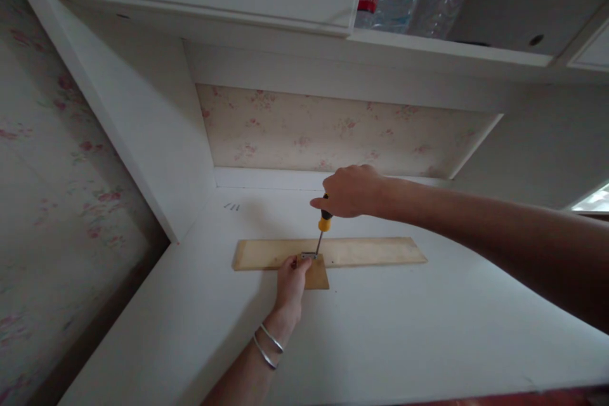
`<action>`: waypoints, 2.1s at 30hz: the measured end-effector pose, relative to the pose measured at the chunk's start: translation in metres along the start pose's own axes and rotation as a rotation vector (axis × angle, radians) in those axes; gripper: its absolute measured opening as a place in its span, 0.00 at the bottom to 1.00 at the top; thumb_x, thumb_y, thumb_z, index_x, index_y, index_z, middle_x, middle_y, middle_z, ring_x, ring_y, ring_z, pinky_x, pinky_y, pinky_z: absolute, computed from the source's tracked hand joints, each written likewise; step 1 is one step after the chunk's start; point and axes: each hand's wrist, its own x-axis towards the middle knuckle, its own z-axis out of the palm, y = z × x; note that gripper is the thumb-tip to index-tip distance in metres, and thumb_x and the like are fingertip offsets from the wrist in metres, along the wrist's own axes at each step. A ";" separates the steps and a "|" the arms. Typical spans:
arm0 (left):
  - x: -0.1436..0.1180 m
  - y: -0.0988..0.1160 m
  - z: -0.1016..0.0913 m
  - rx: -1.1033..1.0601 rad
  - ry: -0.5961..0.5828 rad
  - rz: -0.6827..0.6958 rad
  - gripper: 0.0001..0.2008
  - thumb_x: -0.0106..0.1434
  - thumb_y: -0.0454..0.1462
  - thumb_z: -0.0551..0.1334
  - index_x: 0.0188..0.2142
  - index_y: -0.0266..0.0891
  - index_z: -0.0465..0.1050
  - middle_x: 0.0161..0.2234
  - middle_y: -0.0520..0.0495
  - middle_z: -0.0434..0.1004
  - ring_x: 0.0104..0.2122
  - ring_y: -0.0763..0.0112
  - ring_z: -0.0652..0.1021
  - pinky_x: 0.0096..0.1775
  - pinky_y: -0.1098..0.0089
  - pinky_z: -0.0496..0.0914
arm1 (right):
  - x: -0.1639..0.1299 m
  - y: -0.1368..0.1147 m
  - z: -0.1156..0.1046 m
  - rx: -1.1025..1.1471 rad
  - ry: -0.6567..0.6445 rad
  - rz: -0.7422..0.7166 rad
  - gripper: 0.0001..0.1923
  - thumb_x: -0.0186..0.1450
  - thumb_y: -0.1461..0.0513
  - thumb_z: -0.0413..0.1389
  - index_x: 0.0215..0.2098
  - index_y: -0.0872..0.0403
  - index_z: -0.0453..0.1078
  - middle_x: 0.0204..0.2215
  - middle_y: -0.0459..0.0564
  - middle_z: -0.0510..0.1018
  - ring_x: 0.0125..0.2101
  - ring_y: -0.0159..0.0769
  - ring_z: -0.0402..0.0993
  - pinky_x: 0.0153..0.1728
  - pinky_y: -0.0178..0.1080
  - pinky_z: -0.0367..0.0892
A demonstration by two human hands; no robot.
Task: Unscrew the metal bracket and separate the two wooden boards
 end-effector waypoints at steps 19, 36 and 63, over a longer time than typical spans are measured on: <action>0.000 0.000 0.000 0.026 -0.006 0.004 0.10 0.49 0.42 0.65 0.27 0.36 0.73 0.26 0.51 0.74 0.29 0.68 0.71 0.32 0.70 0.61 | -0.001 0.001 0.004 0.025 -0.034 -0.043 0.27 0.62 0.45 0.47 0.48 0.54 0.71 0.37 0.62 0.77 0.37 0.54 0.73 0.33 0.48 0.65; -0.001 0.001 0.001 0.075 -0.017 0.019 0.09 0.50 0.41 0.64 0.28 0.36 0.73 0.26 0.51 0.73 0.29 0.68 0.70 0.31 0.70 0.60 | -0.010 0.006 0.005 0.040 -0.067 -0.167 0.27 0.60 0.48 0.51 0.52 0.54 0.66 0.37 0.60 0.77 0.36 0.53 0.74 0.30 0.46 0.66; 0.002 -0.004 -0.001 0.109 -0.008 0.036 0.10 0.50 0.42 0.64 0.25 0.37 0.70 0.24 0.53 0.70 0.27 0.69 0.68 0.30 0.70 0.58 | -0.009 0.011 0.012 0.028 0.011 -0.153 0.21 0.64 0.50 0.46 0.47 0.54 0.69 0.37 0.61 0.77 0.36 0.53 0.74 0.31 0.46 0.65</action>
